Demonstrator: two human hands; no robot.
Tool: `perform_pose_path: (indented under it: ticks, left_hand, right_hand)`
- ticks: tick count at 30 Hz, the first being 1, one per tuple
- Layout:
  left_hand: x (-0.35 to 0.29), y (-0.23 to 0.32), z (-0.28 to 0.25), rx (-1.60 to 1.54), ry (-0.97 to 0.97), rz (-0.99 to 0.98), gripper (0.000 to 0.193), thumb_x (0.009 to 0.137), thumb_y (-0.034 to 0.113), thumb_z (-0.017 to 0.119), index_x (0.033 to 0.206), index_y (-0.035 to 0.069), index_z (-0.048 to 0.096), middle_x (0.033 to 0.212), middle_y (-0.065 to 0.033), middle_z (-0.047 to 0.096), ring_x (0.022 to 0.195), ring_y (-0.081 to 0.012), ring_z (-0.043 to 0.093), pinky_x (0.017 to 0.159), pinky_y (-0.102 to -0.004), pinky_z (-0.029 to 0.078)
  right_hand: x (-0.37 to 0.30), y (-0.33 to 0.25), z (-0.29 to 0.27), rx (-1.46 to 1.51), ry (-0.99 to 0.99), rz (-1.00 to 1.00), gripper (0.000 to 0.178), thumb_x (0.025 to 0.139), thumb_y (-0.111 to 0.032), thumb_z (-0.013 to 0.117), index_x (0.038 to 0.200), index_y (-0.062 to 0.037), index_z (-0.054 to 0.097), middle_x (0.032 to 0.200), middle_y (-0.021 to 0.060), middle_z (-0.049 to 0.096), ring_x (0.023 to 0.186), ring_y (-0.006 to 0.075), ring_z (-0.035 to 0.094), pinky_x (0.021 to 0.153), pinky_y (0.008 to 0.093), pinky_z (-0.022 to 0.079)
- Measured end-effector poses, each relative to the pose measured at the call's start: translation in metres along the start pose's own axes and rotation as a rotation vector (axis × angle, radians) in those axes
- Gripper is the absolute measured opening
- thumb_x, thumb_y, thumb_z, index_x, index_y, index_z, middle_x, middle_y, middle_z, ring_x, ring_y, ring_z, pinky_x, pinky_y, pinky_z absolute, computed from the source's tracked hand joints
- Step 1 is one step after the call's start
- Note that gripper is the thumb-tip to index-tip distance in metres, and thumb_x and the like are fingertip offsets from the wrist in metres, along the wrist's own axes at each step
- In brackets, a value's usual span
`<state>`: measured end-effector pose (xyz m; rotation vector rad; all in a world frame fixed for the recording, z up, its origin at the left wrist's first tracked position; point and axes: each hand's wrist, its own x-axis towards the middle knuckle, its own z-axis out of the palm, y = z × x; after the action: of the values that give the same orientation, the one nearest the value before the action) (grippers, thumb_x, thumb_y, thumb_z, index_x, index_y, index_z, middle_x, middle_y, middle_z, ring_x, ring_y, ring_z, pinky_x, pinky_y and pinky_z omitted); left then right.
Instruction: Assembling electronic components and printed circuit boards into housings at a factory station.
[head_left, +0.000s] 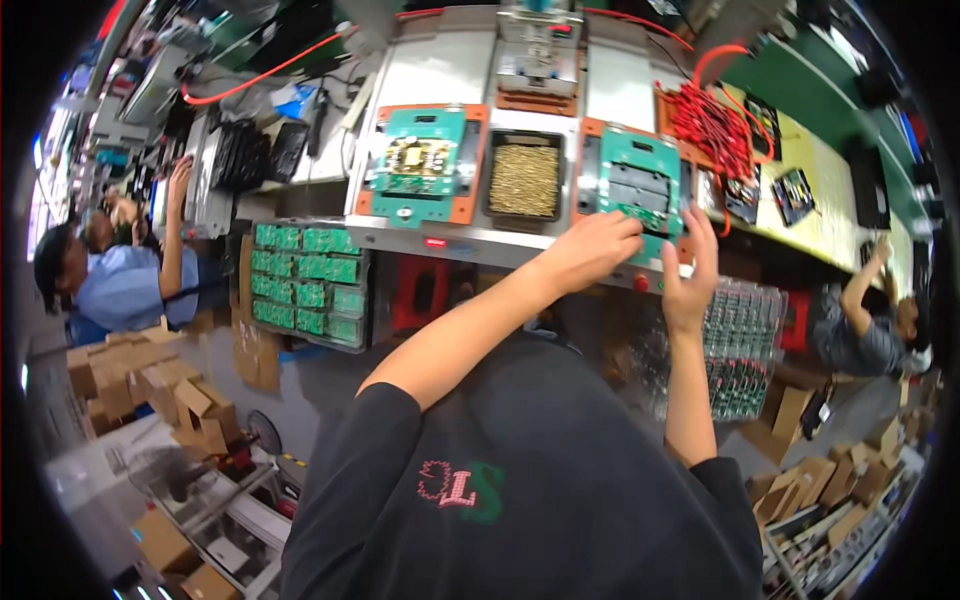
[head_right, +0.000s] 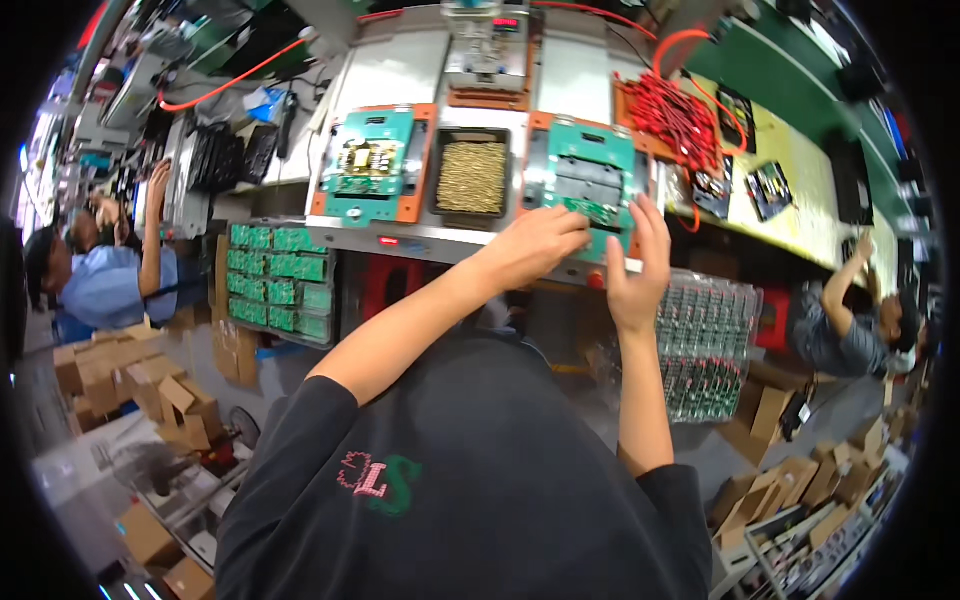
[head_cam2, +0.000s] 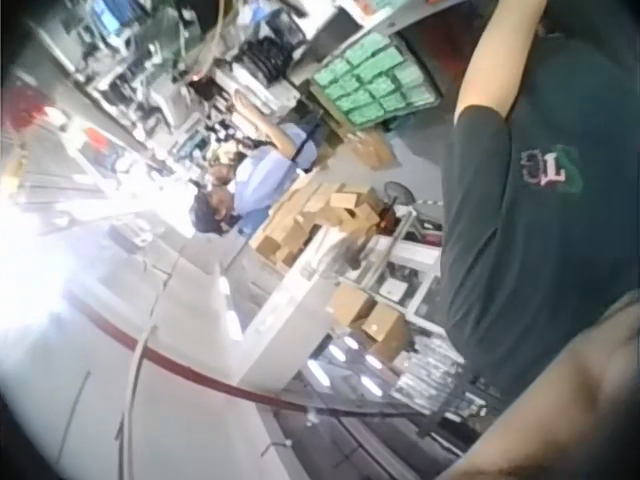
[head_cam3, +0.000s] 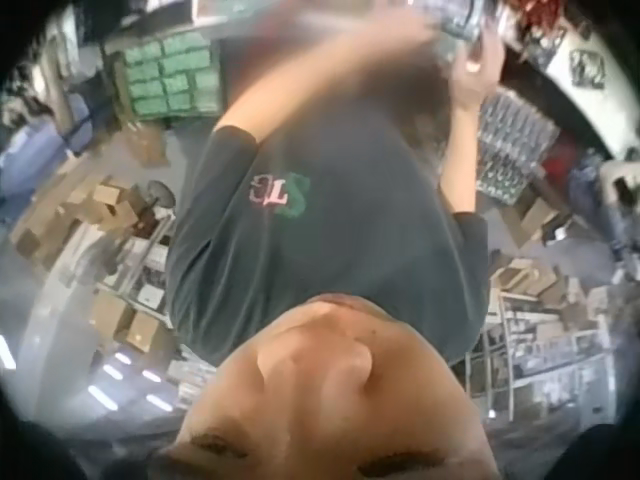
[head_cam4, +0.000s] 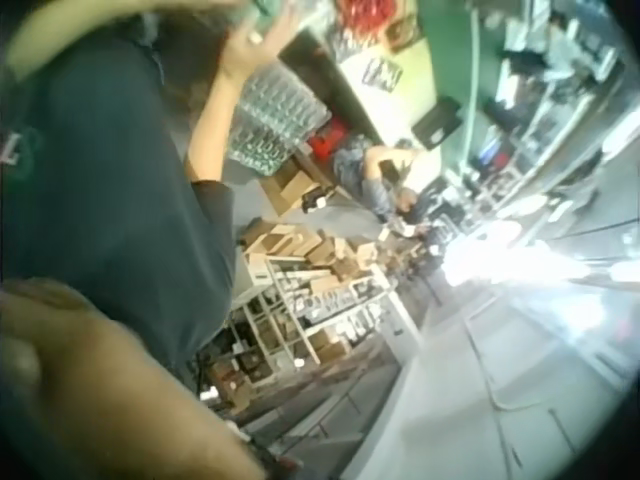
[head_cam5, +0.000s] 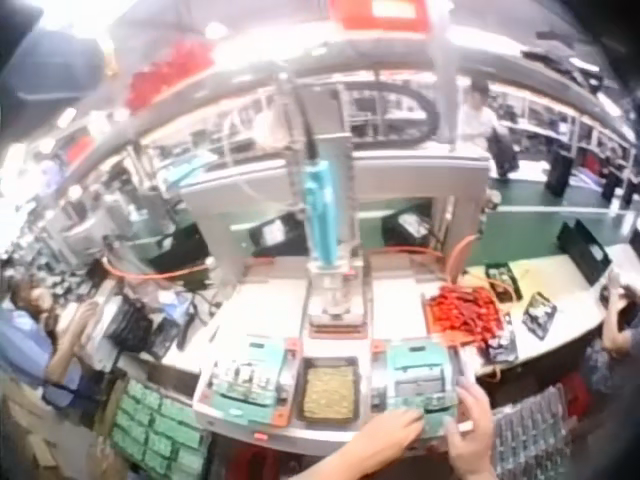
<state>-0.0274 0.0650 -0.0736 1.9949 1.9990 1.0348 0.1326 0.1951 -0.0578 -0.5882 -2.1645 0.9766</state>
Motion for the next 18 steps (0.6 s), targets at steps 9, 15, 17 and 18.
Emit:
perform_pose_path:
  ticks: [9, 15, 17, 18]
  left_hand:
    - [-0.181, -0.067, -0.130, 0.387, 0.525, -0.664, 0.019, 0.085, 0.005, 0.072, 0.102, 0.001, 0.064, 0.098, -0.0197, 0.064, 0.094, -0.0388, 0.063, 0.081, -0.0475, 0.050]
    - [-0.178, -0.091, -0.131, 0.316, 0.393, -0.645, 0.008, 0.091, 0.010, 0.060, 0.095, 0.006, 0.054, 0.057, -0.0112, 0.059, 0.052, -0.0335, 0.063, 0.049, -0.0448, 0.049]
    - [-0.178, -0.090, -0.129, 0.395, 0.343, -0.707, 0.021, 0.091, 0.012, 0.059, 0.110, 0.004, 0.055, 0.052, -0.0092, 0.058, 0.047, -0.0298, 0.063, 0.045, -0.0406, 0.051]
    - [-0.179, -0.085, -0.138, 0.333, 0.327, -0.721, 0.022, 0.091, 0.012, 0.061, 0.111, 0.005, 0.058, 0.056, -0.0091, 0.060, 0.051, -0.0289, 0.065, 0.048, -0.0396, 0.052]
  right_hand:
    - [-0.024, -0.082, 0.075, 0.205, -0.173, 0.015, 0.019, 0.088, 0.005, 0.063, 0.106, 0.0013, 0.069, 0.110, 0.0148, 0.069, 0.106, 0.0277, 0.066, 0.096, 0.0357, 0.049]
    - [-0.005, -0.132, 0.146, 0.110, -0.391, -0.094, 0.018, 0.086, 0.008, 0.064, 0.102, 0.0030, 0.069, 0.106, 0.0151, 0.070, 0.102, 0.0284, 0.068, 0.093, 0.0362, 0.051]
    - [0.001, -0.144, 0.163, 0.091, -0.410, -0.155, 0.019, 0.086, 0.009, 0.063, 0.103, 0.0032, 0.069, 0.107, 0.0156, 0.070, 0.102, 0.0288, 0.068, 0.093, 0.0365, 0.051]
    - [0.004, -0.150, 0.170, 0.087, -0.424, -0.152, 0.019, 0.086, 0.010, 0.063, 0.103, 0.0036, 0.069, 0.107, 0.0162, 0.070, 0.102, 0.0289, 0.068, 0.092, 0.0364, 0.052]
